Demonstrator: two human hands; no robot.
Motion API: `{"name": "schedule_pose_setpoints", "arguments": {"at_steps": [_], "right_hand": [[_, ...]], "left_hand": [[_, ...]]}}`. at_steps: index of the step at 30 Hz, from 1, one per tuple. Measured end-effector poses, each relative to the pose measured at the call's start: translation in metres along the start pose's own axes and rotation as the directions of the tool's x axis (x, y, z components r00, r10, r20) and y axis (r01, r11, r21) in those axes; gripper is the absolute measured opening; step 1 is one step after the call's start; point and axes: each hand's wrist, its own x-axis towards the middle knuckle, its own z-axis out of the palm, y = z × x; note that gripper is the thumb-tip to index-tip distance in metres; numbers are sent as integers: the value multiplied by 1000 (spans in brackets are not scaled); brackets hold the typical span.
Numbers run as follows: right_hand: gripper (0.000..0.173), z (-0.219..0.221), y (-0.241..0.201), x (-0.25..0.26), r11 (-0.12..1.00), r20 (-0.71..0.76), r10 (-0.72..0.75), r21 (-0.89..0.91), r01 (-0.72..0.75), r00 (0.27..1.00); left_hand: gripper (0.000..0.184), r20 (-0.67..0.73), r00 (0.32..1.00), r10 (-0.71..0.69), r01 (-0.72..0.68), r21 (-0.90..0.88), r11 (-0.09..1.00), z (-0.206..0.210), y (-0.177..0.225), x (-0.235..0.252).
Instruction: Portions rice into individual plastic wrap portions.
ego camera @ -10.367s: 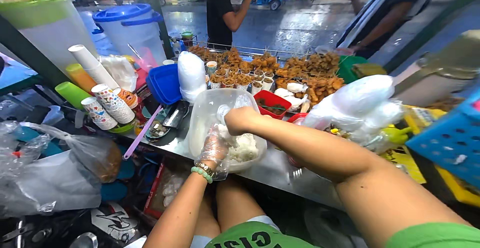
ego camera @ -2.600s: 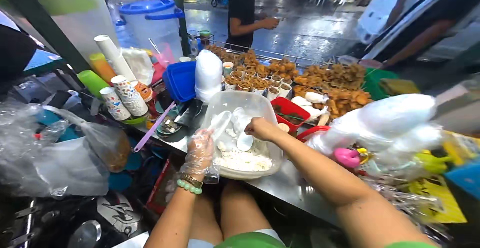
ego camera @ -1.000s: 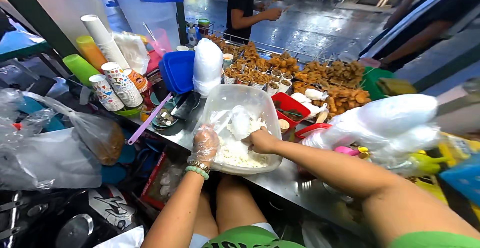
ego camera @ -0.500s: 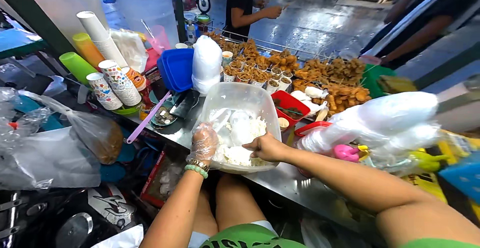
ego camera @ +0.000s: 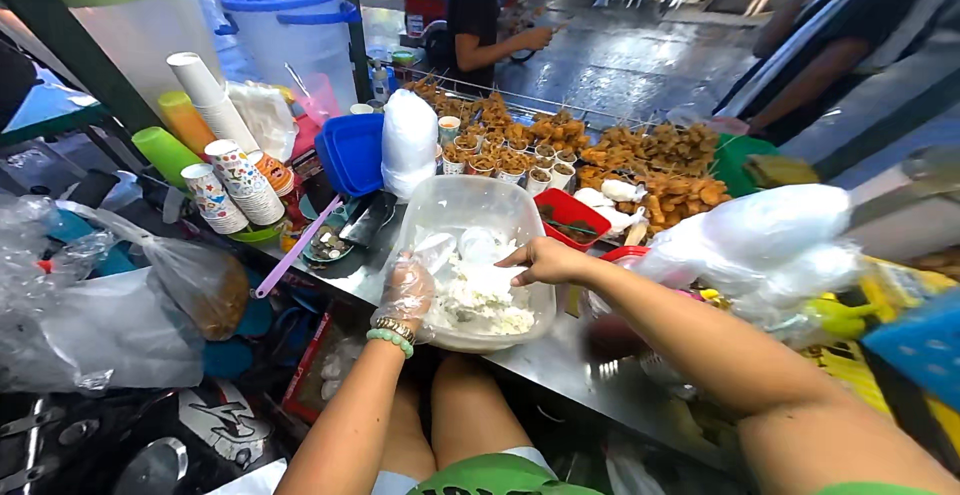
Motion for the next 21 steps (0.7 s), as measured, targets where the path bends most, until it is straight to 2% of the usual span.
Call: {"name": "schedule_pose_setpoints", "arguments": {"at_steps": [4,6,8,11,15,18,21], "right_hand": [[39,-13,-2,-3,999,-69,39,15,-39,997],[38,-15,-9,-1,998,-99,55,-16,-57,994],[37,-14,-19,1,992,-117,76,-92,-87,990],[36,-8,-37,4,960,-143,104,-243,-136,984],[31,12,-78,4,860,-123,57,-499,-112,991],[23,27,-108,4,734,-69,41,-675,-78,997],[17,33,-124,6,633,-50,40,-772,-64,998]], "left_hand": [[46,138,990,40,-51,81,995,3,6,-3],[51,206,974,92,-99,23,995,3,12,-3],[64,218,963,157,-137,-105,985,2,20,-7],[80,185,963,194,-142,-261,955,10,25,-10],[81,99,975,200,-153,-352,923,16,22,-11],[76,45,977,208,-175,-382,907,17,20,-9],[75,-4,970,243,-225,-394,891,23,16,-6]]}}
